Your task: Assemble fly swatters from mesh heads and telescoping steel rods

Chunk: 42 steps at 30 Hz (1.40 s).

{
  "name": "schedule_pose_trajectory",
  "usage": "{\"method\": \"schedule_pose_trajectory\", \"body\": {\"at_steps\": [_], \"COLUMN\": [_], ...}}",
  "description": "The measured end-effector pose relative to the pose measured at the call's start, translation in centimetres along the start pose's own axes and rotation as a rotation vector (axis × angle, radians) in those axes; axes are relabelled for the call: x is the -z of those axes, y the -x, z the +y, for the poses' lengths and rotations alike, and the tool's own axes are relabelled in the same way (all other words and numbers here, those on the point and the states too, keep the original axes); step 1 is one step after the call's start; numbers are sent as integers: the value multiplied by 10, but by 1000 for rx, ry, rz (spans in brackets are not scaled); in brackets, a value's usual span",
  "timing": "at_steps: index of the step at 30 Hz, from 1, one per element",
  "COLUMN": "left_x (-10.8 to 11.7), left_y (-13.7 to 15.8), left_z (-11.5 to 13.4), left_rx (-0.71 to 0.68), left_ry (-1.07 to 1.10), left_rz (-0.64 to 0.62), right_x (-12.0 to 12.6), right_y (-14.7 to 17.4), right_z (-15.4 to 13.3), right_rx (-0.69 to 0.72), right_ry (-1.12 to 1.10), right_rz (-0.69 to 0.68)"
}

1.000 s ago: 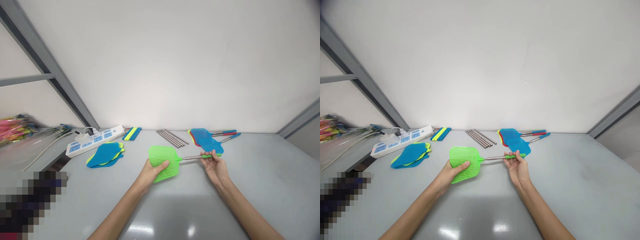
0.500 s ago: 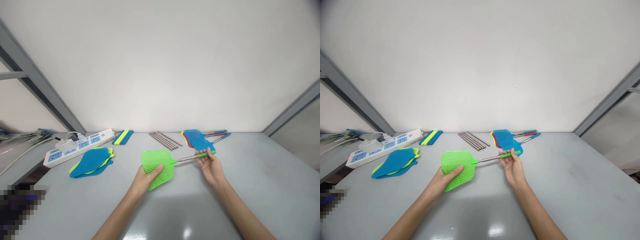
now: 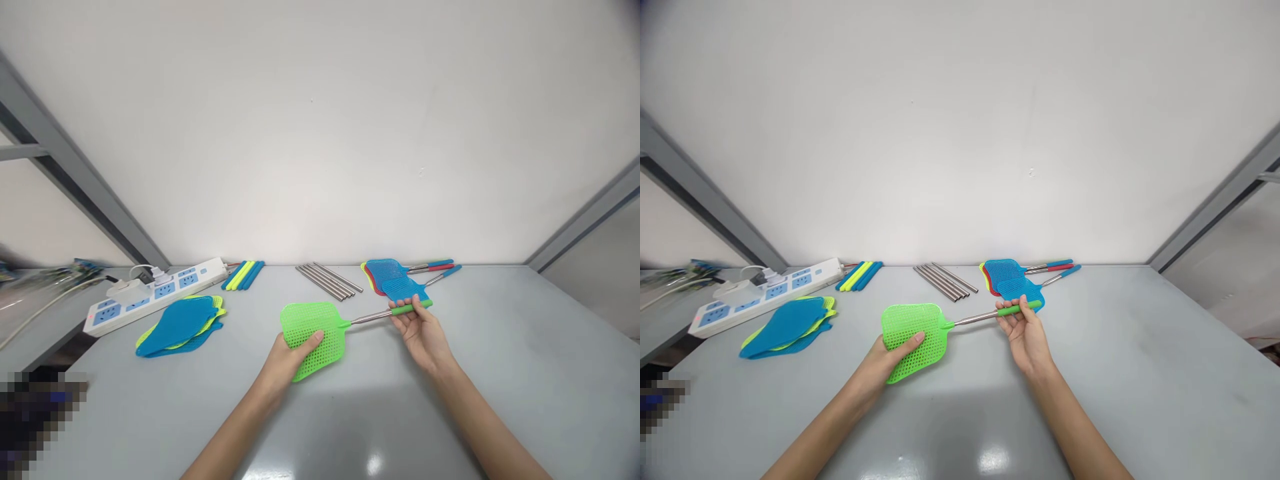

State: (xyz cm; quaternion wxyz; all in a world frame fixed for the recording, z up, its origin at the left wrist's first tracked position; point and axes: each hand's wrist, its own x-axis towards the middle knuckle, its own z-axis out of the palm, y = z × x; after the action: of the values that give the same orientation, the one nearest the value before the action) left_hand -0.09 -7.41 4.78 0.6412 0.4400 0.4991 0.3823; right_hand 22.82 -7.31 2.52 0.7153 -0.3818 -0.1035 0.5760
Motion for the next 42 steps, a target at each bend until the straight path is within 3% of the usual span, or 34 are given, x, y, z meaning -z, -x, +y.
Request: {"method": "schedule_pose_trajectory", "body": {"at_steps": [9,12,15,19,22,24,42], "left_x": [2,-4,-11,-20,-24,-25,-17], "left_y": [-2,-1,3,6,6,5,5], "left_z": [-6,-8,-11,-14,-17,-19,-12], "left_rx": [24,62,69,74,74,72,113], "left_ry": [20,59,100,94,76,66,123], "left_rz": [-64,-89,-123,-147,-121,-106,-100], "right_x": [2,3,6,14,21,24,21], "right_y": [1,2,-2,-15,-26,-30,-25], "right_z": [3,5,4,-5,-14,-17,-1], "right_rx": [-23,107,248,201,-48,-106,-31], "right_ry": [69,136,118,7,-48,-52,23], "right_rz": [156,312,371,308,126,83,93]}}
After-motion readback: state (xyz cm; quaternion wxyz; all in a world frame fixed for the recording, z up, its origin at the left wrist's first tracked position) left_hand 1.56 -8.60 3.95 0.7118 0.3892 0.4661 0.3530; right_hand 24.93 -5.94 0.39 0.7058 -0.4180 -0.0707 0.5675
